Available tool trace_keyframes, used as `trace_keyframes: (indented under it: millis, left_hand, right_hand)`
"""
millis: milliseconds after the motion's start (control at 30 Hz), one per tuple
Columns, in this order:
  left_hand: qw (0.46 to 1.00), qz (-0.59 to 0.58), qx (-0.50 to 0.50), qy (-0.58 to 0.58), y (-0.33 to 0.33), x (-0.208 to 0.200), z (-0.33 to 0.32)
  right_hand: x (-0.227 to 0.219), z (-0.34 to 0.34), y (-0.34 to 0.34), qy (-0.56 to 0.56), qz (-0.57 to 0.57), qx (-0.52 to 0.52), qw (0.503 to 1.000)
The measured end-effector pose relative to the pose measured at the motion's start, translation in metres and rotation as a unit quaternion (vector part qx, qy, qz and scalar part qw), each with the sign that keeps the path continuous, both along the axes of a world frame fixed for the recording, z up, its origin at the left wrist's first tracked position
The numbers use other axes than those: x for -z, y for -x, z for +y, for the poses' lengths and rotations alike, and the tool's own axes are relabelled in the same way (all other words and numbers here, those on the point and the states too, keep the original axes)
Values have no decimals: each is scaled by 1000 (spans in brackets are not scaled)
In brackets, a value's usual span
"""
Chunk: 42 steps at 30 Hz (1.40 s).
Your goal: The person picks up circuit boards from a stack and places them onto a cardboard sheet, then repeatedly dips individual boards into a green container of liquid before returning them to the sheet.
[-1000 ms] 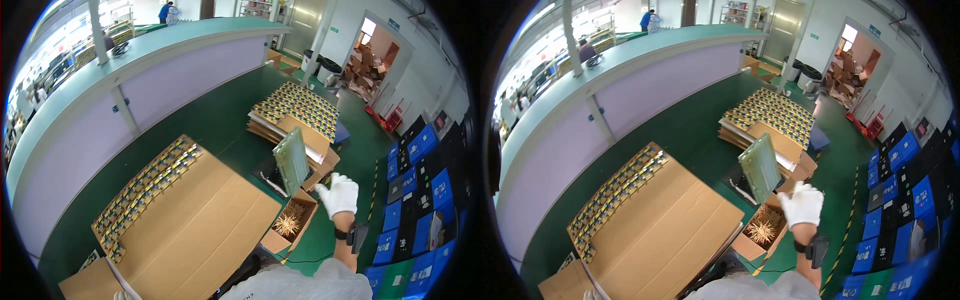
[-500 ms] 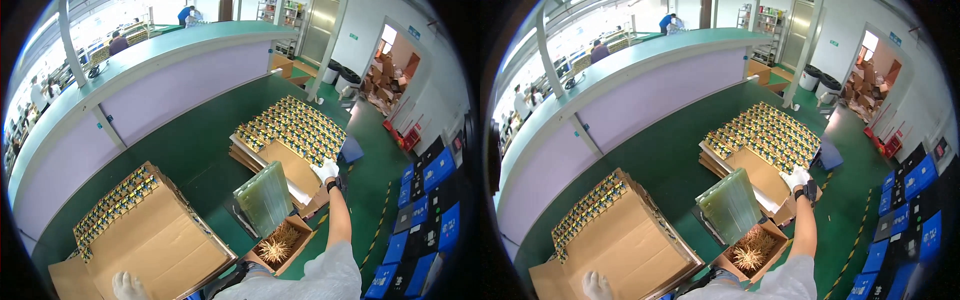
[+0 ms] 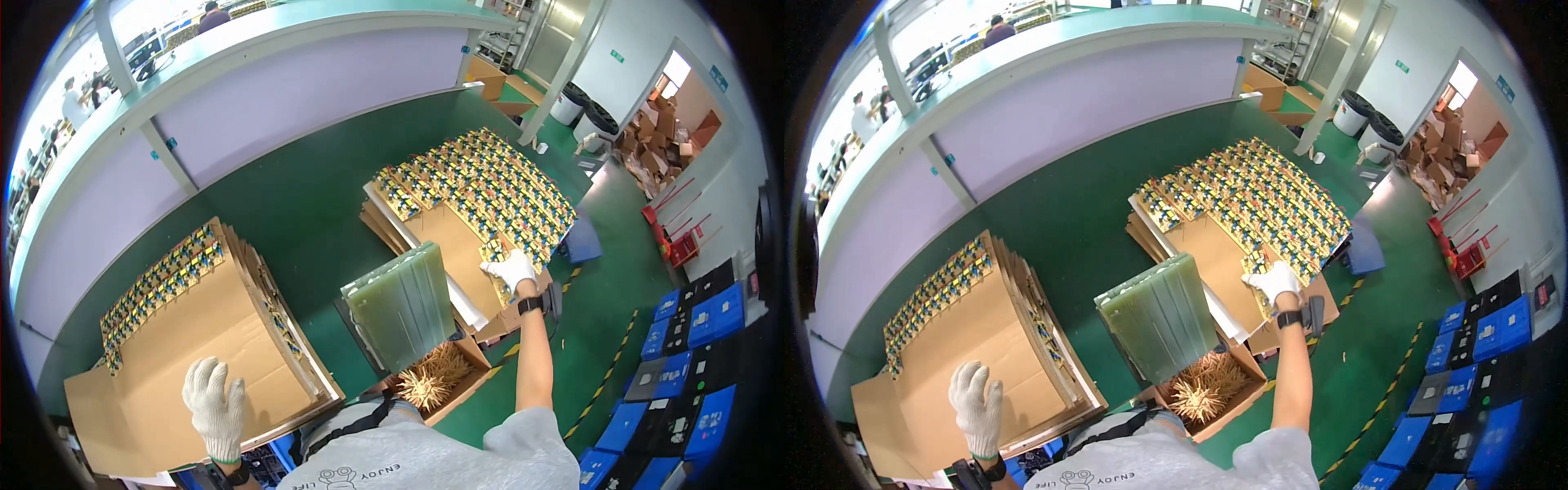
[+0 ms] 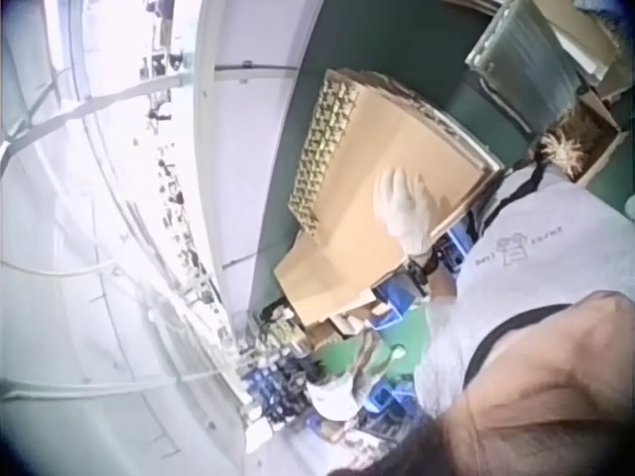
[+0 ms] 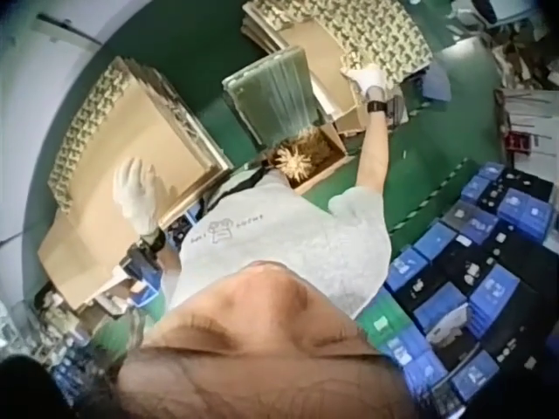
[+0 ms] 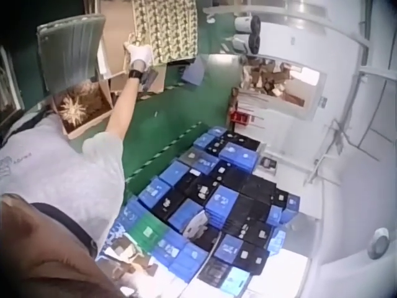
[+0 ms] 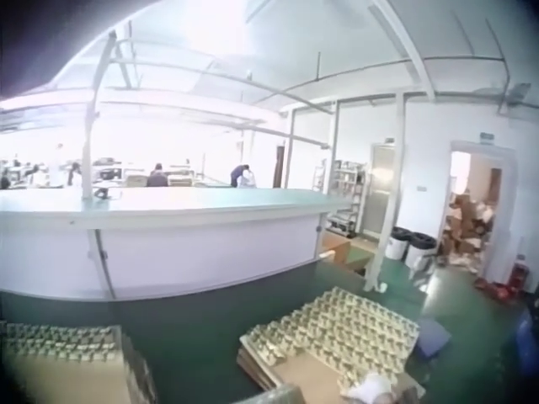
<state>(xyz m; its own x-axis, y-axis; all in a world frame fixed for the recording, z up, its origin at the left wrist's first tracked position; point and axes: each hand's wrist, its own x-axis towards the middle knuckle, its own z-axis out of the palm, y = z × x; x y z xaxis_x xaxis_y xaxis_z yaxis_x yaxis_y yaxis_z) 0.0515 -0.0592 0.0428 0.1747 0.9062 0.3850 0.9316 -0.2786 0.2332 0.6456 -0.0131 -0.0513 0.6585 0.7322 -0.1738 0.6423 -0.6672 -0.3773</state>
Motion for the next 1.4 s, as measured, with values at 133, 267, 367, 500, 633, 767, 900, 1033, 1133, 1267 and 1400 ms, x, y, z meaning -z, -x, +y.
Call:
trace_keyframes:
  millis: [133,267,367,500,633,767,900,1033,1133,1267,1400]
  left_hand:
    - [1000,4,9,13,-22,-4,-2]
    - [999,25,14,45,-39,-9,5]
    - [998,27,32,47,-51,-11,11]
    - [997,32,51,54,-64,-15,14]
    - [996,45,44,61,-63,-11,11]
    - [996,48,38,68,-61,-8,12]
    - [995,51,53,68,-64,-6,19]
    - [994,49,67,74,-65,-3,25]
    - [992,47,87,78,-66,1,27]
    - [990,34,105,92,-69,1,31]
    - [989,7,114,94,-75,-4,31]
  right_hand:
    - [-10,-21,66,-172,-185,-118,960]
    - [15,-51,126,-185,68,67,978]
    - [5,-51,198,-235,101,35,966]
    - [34,-51,231,-299,70,6,952]
    - [43,-33,237,-362,-18,-25,932]
    - [35,-27,232,-400,3,-66,914]
    - [41,-25,226,-407,-8,-58,912]
    - [49,-24,218,-422,182,-42,887]
    - [35,-14,198,-375,114,-96,915]
    - [37,-16,210,-355,44,-40,933]
    - [36,-16,220,-364,6,-3,931]
